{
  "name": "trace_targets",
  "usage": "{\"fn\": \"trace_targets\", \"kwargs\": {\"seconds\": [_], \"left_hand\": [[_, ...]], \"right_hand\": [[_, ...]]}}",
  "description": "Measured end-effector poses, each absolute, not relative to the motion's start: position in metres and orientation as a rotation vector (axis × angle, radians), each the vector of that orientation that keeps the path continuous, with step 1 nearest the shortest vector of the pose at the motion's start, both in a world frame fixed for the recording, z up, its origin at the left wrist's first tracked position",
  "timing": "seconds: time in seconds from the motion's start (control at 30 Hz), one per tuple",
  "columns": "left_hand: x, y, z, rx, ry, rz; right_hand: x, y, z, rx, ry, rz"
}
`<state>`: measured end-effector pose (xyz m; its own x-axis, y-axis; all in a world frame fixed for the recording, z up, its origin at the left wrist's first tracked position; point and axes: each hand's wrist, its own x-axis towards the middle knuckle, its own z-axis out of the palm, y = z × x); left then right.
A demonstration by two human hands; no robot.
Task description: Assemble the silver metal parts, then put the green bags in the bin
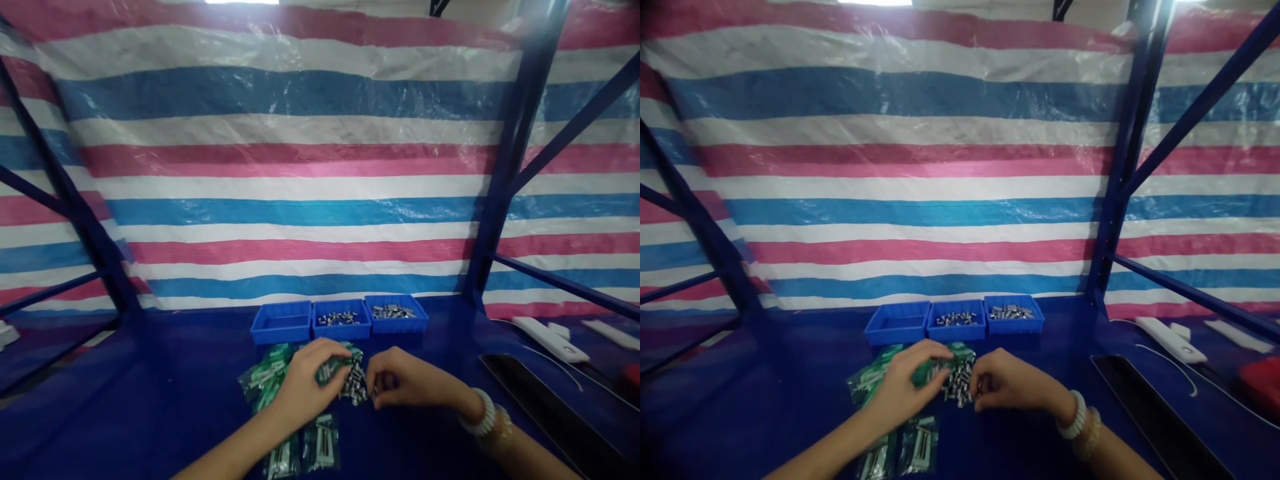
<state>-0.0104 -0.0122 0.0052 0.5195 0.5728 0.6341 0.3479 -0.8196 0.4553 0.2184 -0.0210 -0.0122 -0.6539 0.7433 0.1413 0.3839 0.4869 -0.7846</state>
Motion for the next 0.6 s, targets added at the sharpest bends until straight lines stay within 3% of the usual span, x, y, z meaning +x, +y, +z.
{"fn": "trace_targets", "kwargs": {"seconds": [0.17, 0.6], "left_hand": [[-0.009, -0.030, 0.006, 2.403, 0.451, 1.239], [-0.006, -0.028, -0.005, 1.905, 0.622, 1.163]], "right_hand": [[0.194, -0.036, -0.009, -0.706, -1.672, 1.422], [0.180, -0.040, -0.025, -0.650, -1.430, 1.296]]}}
